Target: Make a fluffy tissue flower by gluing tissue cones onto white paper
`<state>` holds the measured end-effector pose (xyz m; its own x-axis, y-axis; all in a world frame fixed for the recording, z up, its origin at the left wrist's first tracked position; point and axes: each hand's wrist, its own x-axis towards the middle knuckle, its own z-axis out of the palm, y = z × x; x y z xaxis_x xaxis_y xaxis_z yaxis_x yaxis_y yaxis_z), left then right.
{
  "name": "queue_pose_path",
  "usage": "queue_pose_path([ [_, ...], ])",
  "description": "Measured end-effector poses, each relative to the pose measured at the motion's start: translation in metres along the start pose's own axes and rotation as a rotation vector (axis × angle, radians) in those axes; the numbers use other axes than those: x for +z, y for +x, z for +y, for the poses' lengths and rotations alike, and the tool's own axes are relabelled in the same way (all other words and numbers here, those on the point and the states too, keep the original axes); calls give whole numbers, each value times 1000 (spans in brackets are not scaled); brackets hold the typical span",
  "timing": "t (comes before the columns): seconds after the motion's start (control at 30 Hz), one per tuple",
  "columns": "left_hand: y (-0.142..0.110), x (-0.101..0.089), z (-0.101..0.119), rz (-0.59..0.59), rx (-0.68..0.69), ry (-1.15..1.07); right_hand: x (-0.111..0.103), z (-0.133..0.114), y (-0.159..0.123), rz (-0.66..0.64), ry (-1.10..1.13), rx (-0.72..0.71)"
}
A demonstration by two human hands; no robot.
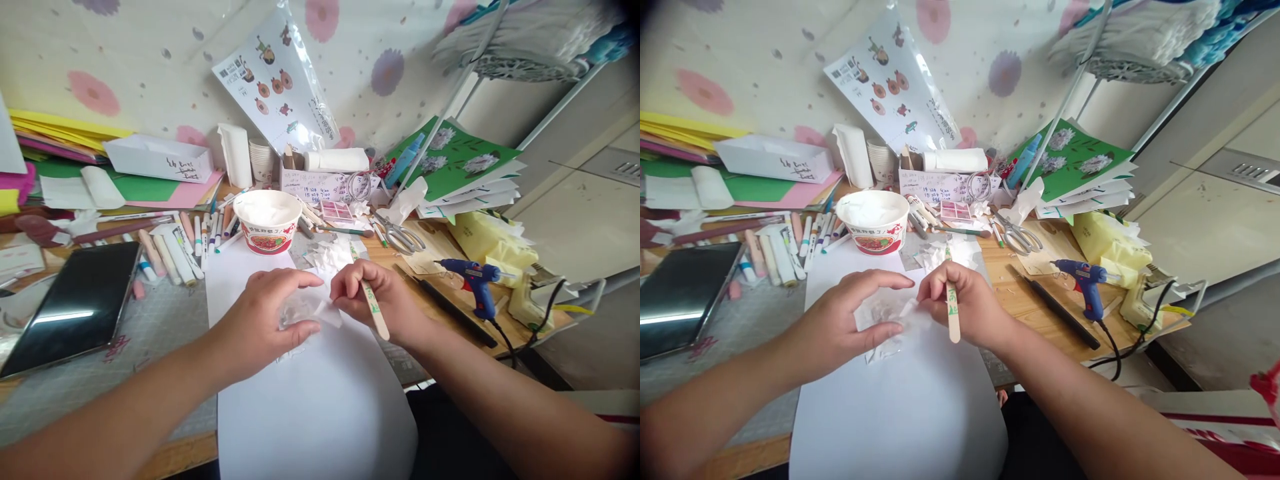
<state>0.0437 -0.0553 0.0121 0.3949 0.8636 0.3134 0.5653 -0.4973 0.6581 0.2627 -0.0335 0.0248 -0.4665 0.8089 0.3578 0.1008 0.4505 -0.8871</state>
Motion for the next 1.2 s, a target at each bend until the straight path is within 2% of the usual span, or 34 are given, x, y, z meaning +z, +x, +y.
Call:
queue_pose_path([
  [0.07,0,0,5,-29,-36,-81,7,-6,-2,13,83,-16],
  [0.2,3,-1,15,-16,-87,-223,17,-11,-5,33,87,-30],
  [0.37,5,-2,17,21,-109,-245,21,-12,-8,9,90,26],
  [0.6,4,-6,18,-58,-112,-252,11,-13,-15,-1,-90,28],
  [0.7,3,-6,16,-65,-134,-245,1,-19,-22,-12,-135,-57],
  [0.77,1,-4,13,-43,-120,-226,-4,-25,-27,-63,-175,-150],
  [0.87,0,-2,9,10,5,-220,-8,-34,-36,-198,-226,-267],
  [0.97,-3,-3,8,25,188,-226,-7,-41,-42,-306,-118,-263],
  [1.07,-4,-6,12,43,381,-160,-4,-44,-47,-335,165,-116],
  [1.2,-2,-7,18,138,647,-24,-2,-41,-52,-322,534,110],
])
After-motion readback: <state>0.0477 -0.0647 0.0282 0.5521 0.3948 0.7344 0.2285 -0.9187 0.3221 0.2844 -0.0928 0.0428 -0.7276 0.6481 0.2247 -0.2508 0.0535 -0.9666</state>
